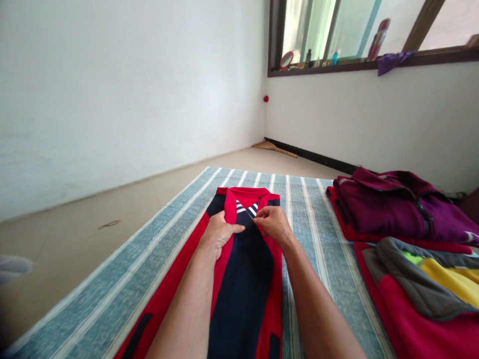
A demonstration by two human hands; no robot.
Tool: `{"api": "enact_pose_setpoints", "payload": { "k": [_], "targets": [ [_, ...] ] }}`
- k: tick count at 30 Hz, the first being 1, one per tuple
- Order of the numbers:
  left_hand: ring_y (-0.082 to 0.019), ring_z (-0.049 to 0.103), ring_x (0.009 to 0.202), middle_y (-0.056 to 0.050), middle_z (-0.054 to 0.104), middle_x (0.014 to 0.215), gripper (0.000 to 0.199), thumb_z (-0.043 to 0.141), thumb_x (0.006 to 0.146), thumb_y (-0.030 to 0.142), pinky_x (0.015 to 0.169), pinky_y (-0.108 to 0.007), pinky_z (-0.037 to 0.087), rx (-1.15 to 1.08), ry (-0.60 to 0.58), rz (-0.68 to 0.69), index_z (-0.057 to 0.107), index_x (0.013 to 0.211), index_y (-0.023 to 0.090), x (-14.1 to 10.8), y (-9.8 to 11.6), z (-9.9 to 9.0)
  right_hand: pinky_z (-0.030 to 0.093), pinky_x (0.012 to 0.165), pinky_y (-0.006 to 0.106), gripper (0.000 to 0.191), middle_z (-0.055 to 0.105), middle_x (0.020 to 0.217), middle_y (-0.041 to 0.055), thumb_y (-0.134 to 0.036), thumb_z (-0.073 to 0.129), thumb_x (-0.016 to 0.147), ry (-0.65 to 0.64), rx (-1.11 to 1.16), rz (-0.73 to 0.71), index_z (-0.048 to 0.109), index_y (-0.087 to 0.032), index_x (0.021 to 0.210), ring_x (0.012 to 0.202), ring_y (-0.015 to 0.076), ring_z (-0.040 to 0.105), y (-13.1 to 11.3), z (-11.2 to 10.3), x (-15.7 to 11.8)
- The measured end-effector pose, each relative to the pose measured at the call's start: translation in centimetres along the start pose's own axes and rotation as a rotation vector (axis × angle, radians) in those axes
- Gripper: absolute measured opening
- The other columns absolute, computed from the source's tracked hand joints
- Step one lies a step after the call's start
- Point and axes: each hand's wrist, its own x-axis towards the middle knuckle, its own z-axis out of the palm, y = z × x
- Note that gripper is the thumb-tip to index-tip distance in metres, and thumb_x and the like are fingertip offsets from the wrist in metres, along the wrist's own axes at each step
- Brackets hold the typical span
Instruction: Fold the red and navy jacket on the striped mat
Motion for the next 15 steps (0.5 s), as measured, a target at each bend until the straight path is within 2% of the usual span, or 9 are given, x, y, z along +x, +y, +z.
{"api": "enact_pose_setpoints", "payload": {
  "k": [5,15],
  "targets": [
    [-0.017,0.064,0.068,-0.002,0.07,0.074,0.038,0.076,0.049,0.004,0.064,-0.025,0.048,0.001,-0.006,-0.007,0.068,0.085,0.014,-0.1,0.3,0.0,0.035,0.031,0.017,0.006,0.052,0.043,-0.005,-0.014,0.059,0.069,-0.096,-0.023,-0.026,0.059,-0.014,0.063,0.032,0.0076,0.047,-1.1,0.3,-0.6],
    [-0.013,0.058,0.058,0.002,0.066,0.064,0.027,0.072,0.05,0.001,0.056,-0.022,0.045,0.041,0.025,-0.007,0.065,0.072,0.014,-1.1,1.1,0.1,0.04,0.034,0.016,0.011,0.058,0.049,-0.0022,-0.009,0.053,0.069,-0.163,-0.141,0.001,0.063,-0.014,0.069,0.041,0.0117,0.059,-0.5,0.9,-0.4]
  ]
}}
